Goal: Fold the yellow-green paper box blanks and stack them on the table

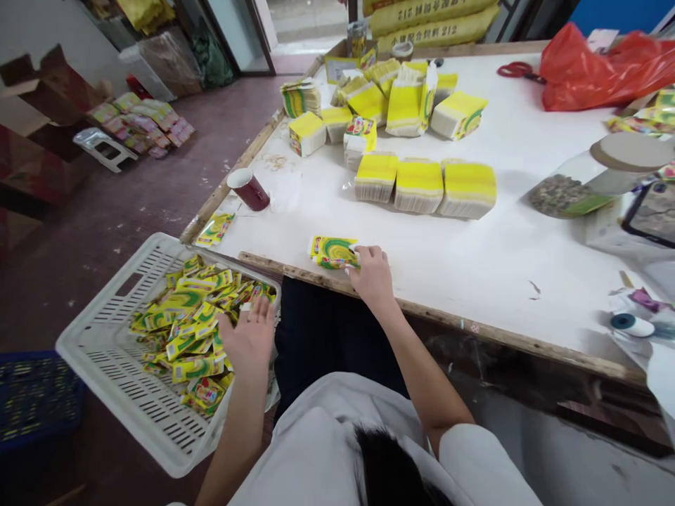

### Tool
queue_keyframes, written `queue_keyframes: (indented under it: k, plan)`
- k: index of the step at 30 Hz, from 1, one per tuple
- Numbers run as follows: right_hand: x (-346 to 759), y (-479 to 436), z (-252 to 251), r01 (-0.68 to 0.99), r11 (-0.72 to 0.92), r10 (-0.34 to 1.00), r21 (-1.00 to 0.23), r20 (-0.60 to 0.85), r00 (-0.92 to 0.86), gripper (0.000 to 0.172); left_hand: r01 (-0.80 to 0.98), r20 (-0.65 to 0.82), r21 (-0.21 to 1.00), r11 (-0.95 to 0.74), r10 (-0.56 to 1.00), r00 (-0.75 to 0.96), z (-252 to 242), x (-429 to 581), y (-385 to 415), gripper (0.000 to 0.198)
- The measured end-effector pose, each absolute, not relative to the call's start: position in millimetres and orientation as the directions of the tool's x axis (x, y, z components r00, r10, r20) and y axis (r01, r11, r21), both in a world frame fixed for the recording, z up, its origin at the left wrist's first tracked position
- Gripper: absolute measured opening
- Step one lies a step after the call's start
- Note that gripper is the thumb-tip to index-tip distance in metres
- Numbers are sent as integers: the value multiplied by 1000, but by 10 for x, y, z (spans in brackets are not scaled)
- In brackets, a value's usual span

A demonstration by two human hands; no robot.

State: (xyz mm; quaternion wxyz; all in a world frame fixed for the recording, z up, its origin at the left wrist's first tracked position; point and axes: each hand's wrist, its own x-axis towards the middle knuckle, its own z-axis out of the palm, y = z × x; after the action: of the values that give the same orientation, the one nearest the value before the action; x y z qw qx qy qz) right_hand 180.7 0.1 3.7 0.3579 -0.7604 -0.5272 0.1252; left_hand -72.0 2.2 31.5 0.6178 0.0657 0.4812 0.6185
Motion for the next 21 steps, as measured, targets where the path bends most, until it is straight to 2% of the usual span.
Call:
queue_keyframes:
  k: [3, 7, 11, 14, 15, 17, 19, 21]
  plan:
    - [1833, 149, -36, 781, -275, 897, -561, 142, 418, 24, -669, -611, 617, 415, 788, -74, 282, -563, -84, 26]
    - [1843, 168, -135, 788, -237, 897, -568, 183, 402, 24, -634, -633, 591, 499, 774, 19, 230, -379, -232, 19]
    - [1858, 108, -126, 686, -166, 864, -708, 231, 447, 28, -593, -554, 637, 493, 827, 94, 187, -336, -260, 34]
    - [1747, -43, 29, 526, -112, 850, -843, 193, 490, 31, -572, -385, 729, 375, 916, 110, 165, -290, -290, 58]
    - [1669, -123, 98, 482, -77, 872, -873, 175, 456, 31, -578, -310, 755, 309, 945, 101, 165, -263, -306, 65]
    - [1460, -311, 224, 398, -4, 958, -917, 111, 265, 28, -591, -175, 783, 193, 981, 89, 183, -205, -339, 74]
    - [1221, -501, 302, 267, 12, 999, -964, 0, -47, 24, -587, -104, 796, 147, 989, 107, 225, -160, -358, 75]
    - [1018, -656, 322, 75, -23, 989, -997, -34, -147, 21, -569, -95, 808, 151, 987, 127, 281, -139, -354, 69]
